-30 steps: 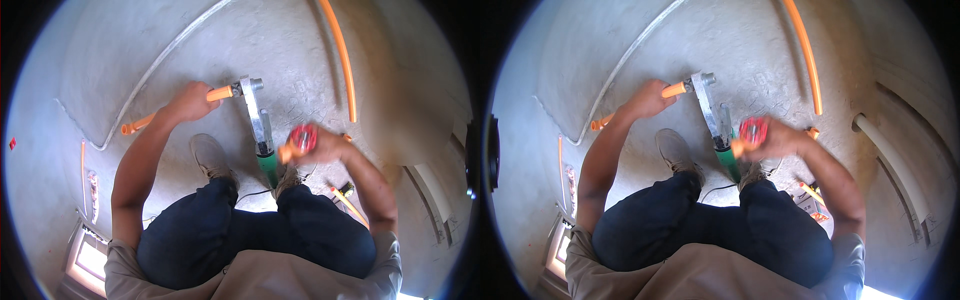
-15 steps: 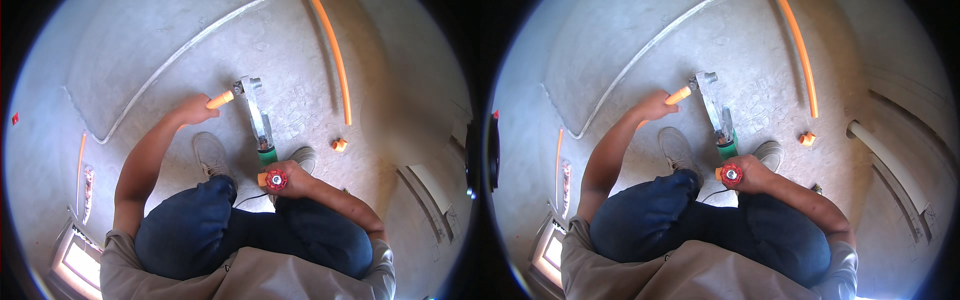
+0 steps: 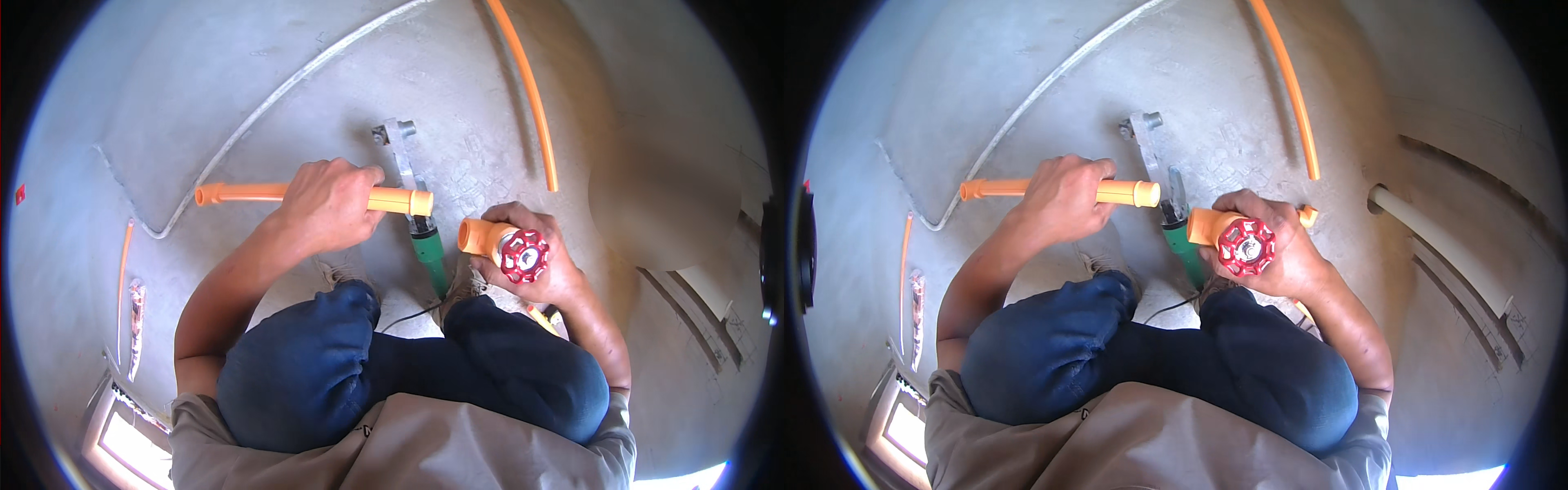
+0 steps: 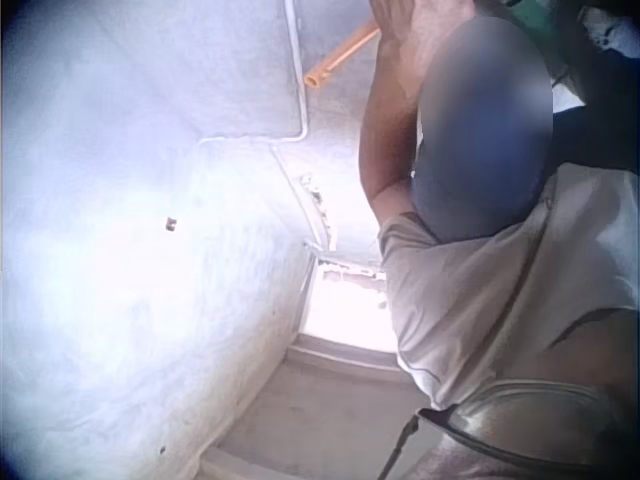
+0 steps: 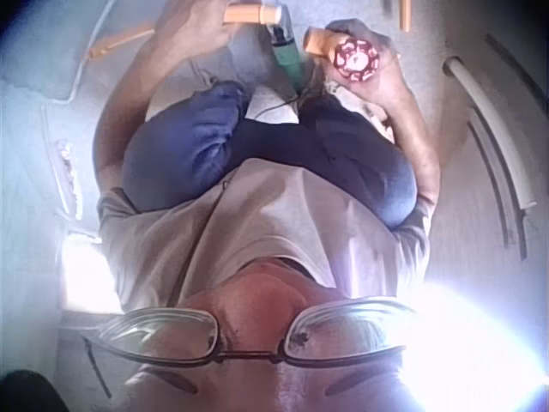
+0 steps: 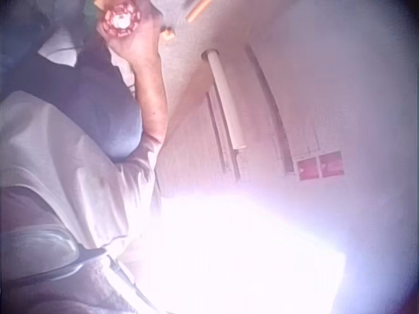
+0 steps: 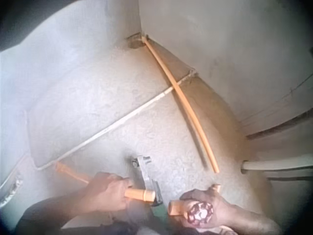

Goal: The person uses a pipe heating tool to join orange plastic pipes and fittings together by hand, then measures and fits them into pre-cut grooves in the wall, eventually attaching a valve to one pipe end.

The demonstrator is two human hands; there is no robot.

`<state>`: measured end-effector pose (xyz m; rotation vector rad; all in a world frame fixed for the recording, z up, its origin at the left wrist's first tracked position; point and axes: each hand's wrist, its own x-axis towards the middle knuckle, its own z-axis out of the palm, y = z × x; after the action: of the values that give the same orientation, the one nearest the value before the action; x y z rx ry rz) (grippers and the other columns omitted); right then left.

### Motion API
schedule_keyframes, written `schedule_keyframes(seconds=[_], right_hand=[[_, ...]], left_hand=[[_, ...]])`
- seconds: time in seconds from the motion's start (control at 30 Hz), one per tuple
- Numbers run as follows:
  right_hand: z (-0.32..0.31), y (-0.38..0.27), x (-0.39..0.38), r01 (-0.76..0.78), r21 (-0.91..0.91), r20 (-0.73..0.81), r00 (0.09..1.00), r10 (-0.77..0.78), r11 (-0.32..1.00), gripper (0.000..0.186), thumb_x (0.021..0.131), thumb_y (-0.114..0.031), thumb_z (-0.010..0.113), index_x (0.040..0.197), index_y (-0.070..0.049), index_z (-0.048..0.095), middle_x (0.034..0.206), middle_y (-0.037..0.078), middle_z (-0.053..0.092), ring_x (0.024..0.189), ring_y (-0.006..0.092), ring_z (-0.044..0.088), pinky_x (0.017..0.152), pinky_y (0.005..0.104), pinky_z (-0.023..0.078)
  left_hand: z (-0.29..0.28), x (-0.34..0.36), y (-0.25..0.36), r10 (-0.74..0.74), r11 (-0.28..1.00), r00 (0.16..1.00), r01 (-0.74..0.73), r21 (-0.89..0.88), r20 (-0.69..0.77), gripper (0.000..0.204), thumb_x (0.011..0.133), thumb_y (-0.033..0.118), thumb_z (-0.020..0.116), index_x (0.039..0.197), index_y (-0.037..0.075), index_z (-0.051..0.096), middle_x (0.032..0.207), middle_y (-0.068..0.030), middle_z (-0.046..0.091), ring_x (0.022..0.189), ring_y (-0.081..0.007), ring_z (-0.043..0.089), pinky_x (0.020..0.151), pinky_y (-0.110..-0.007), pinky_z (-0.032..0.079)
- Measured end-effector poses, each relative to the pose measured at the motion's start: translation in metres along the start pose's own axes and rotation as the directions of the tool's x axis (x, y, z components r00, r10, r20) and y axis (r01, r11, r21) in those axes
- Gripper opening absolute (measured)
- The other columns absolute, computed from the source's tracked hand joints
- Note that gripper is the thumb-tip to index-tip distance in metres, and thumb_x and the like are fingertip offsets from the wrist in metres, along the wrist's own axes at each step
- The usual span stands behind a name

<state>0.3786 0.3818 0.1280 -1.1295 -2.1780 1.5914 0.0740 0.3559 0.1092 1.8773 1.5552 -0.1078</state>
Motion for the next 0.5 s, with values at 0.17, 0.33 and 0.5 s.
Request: schedule_keyframes(seconds=[0.17, 0.33, 0.5], right_hand=[[-0.006, -0.005, -0.005, 0.095, -0.05, -0.091, 0.991, -0.1, 0.994, 0.046, 0.074, -0.014, 0.09, 0.111, 0.002, 0.067, 0.096, 0.015, 0.074, 0.088, 0.0303, 0.076, 0.08, 0.0383, 0.06], [-0.002, -0.002, -0.012, 0.087, 0.009, -0.096, 0.992, -0.085, 0.996, 0.044, 0.073, -0.013, 0.089, 0.109, 0.002, 0.069, 0.096, 0.014, 0.075, 0.087, 0.0277, 0.076, 0.08, 0.0359, 0.06], [-0.002, 0.001, -0.012, 0.072, 0.018, -0.096, 0.993, -0.07, 0.997, 0.043, 0.072, -0.013, 0.088, 0.109, 0.0, 0.069, 0.093, 0.012, 0.075, 0.083, 0.0259, 0.076, 0.079, 0.0347, 0.059]], left_hand=[[0.001, 0.002, 0.024, 0.045, 0.999, 0.999, -0.044, -0.02, 0.017, 0.024, 0.077, 0.019, 0.077, 0.094, 0.003, 0.074, 0.067, -0.0177, 0.069, 0.067, -0.0403, 0.069, 0.066, -0.05, 0.055], [0.007, 0.0, 0.035, 0.075, 0.995, 0.997, -0.075, -0.06, 0.002, 0.016, 0.076, 0.018, 0.077, 0.079, 0.004, 0.069, 0.064, -0.0171, 0.067, 0.064, -0.0406, 0.067, 0.063, -0.049, 0.054], [0.013, 0.001, 0.038, 0.093, 0.99, 0.995, -0.096, -0.103, -0.03, 0.017, 0.075, 0.019, 0.077, 0.073, 0.006, 0.066, 0.063, -0.0157, 0.066, 0.064, -0.0405, 0.067, 0.062, -0.049, 0.053]])
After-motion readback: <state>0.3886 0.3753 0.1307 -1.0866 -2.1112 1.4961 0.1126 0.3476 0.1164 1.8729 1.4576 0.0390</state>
